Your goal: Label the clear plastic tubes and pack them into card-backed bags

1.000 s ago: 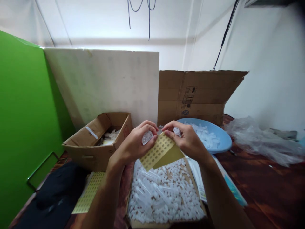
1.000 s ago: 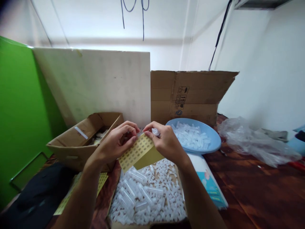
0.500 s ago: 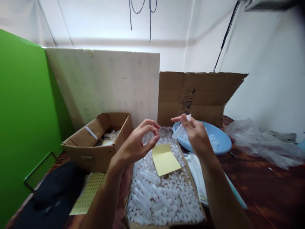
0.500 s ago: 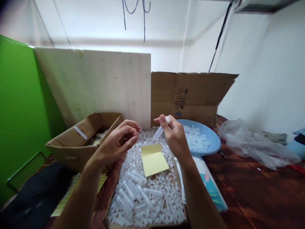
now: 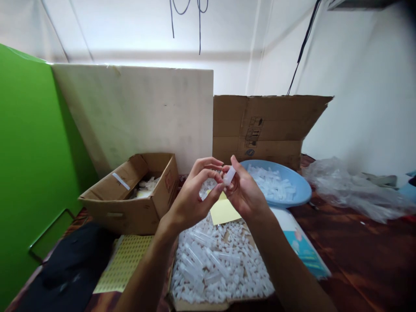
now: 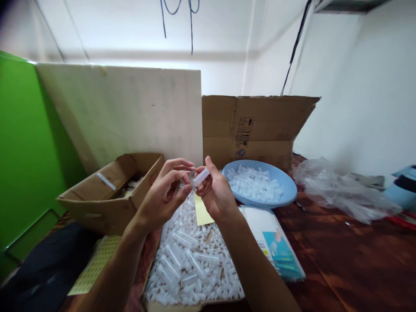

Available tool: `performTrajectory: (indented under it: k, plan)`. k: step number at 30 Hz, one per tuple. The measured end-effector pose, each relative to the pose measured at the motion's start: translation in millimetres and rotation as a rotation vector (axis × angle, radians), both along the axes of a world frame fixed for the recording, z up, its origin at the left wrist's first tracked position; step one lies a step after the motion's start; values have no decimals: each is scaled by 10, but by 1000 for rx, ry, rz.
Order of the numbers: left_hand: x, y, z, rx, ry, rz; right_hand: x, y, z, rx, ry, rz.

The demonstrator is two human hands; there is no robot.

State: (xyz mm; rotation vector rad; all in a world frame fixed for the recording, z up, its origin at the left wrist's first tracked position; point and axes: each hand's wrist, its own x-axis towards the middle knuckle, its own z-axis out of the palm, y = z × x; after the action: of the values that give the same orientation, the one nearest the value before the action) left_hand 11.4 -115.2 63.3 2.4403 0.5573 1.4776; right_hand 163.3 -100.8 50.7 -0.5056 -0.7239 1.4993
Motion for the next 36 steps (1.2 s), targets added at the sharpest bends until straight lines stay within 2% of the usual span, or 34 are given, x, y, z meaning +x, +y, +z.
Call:
performTrajectory:
  k: [3, 8, 14, 17, 20, 23, 28, 33, 36]
  plan:
    - [14, 21, -17, 16, -15, 32, -14, 12, -30, -13, 14, 0]
    - [22, 30, -27, 42, -28, 41, -8, 51, -70, 75, -77, -51]
    - [29, 29, -31, 109, -45, 87, -24, 64, -71, -19, 23, -48]
    - [44, 19, -34, 140, -44, 108, -20, 85, -92, 8, -16, -35]
    - [67, -3, -27, 118, -61, 131, -15, 106, -109, 42, -55, -46]
    - [57, -18, -3, 53, -94, 130, -24, 102, -92, 4, 37, -35]
    - [-38, -6, 41, -45, 19, 7, -57, 65, -48, -92, 169, -3]
    - [-37, 39, 2, -74, -76, 41, -75, 40, -58, -72, 145, 17]
    - [-8, 81, -44, -46, -101, 67, -60, 20, -61, 24, 99, 30]
